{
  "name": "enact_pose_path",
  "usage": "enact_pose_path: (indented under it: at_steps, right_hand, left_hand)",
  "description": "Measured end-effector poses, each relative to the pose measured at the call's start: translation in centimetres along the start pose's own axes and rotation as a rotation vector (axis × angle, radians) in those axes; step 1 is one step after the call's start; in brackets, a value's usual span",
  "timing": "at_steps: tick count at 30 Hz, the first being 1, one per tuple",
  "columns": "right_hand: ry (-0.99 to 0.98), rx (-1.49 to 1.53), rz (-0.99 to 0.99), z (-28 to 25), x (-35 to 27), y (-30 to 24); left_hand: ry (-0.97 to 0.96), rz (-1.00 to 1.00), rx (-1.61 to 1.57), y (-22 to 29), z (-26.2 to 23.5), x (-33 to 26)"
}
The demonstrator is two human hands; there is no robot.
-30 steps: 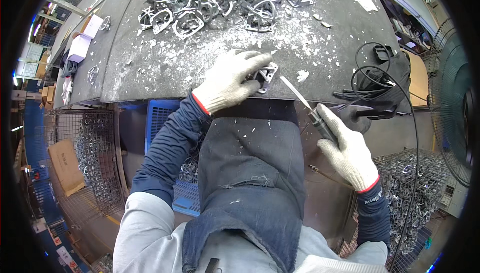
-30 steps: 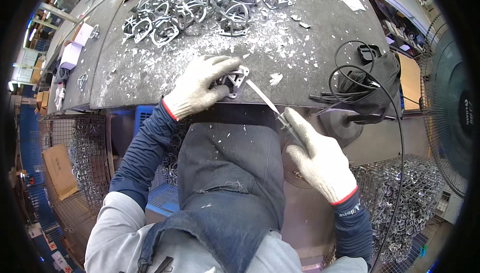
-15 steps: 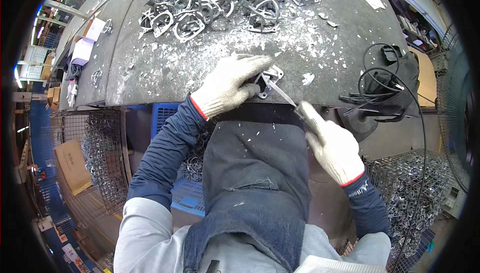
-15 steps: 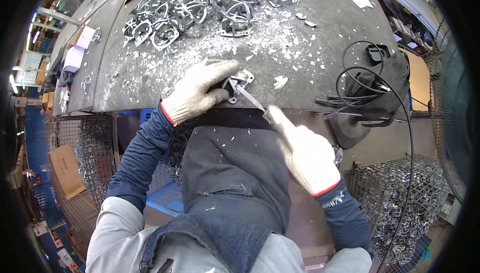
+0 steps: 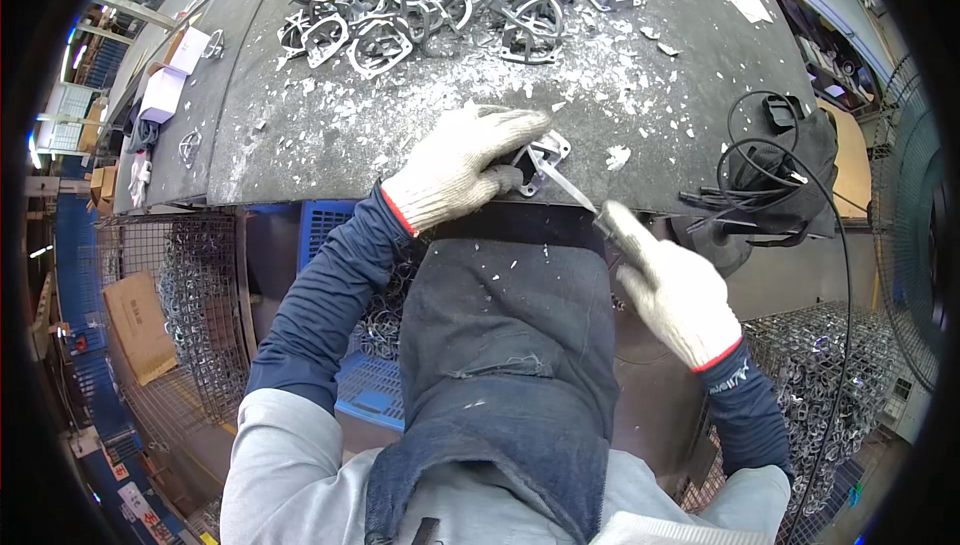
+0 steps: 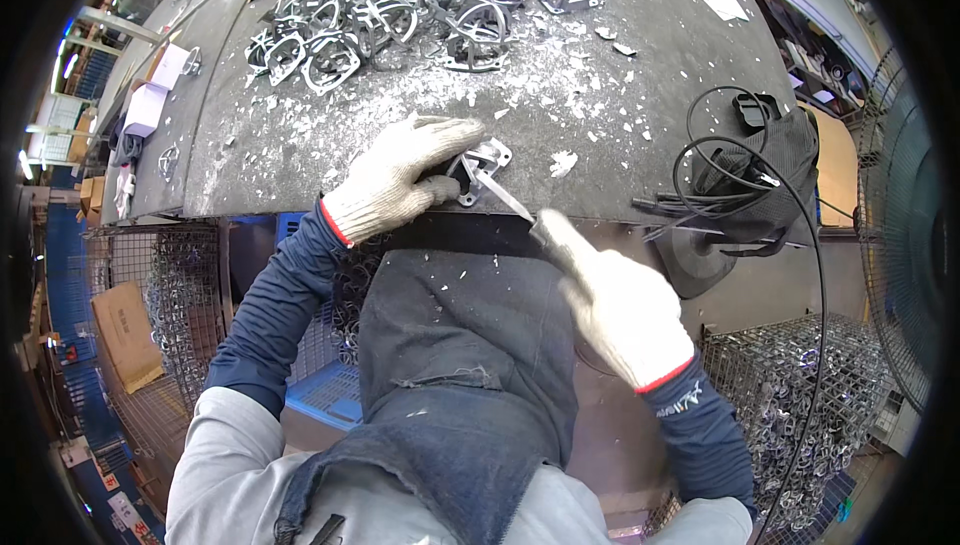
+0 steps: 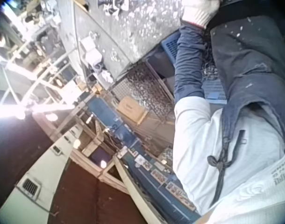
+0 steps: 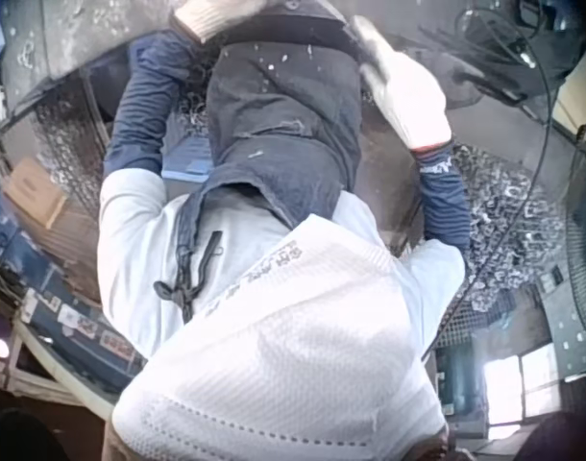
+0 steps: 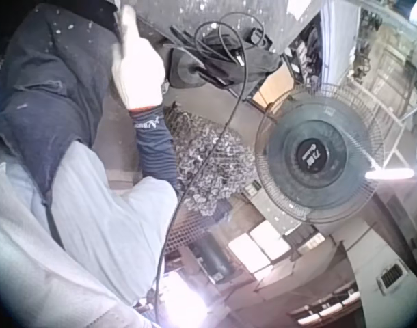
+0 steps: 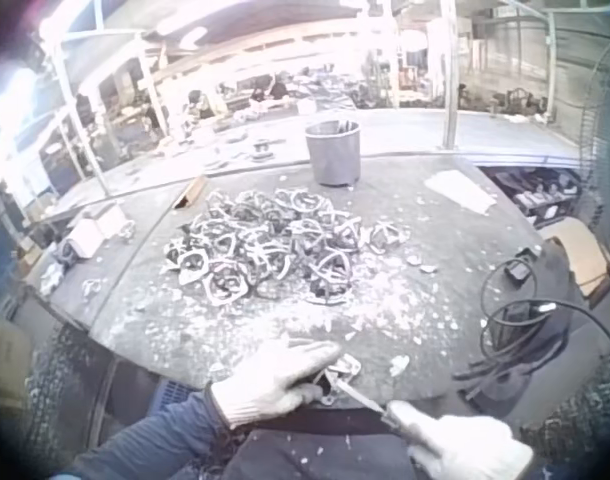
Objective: The person deburrs the edges of small metal frame components using a pneumatic rotary tool.
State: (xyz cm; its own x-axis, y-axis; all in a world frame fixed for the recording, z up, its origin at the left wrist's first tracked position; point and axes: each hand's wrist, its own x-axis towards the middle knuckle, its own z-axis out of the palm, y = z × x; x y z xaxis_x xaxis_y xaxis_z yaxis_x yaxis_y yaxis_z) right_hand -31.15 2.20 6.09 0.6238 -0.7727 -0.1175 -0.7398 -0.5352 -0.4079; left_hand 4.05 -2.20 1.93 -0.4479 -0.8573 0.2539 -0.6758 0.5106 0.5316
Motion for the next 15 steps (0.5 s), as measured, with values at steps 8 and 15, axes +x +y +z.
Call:
enact_pose_path:
  at_steps: [8, 15]
  right_hand:
    - [-0.498, 1.106, 0.509, -3.7, 2.5, -1.6]
    - [-0.521, 1.196, 0.579, -8.4, 4.0, -3.4]
  left_hand:
    - [0.032, -0.031, -0.003, 0.0, 0.4, -0.3]
    - [0.06, 0.01, 0.085, -0.1, 1.1, -0.5]
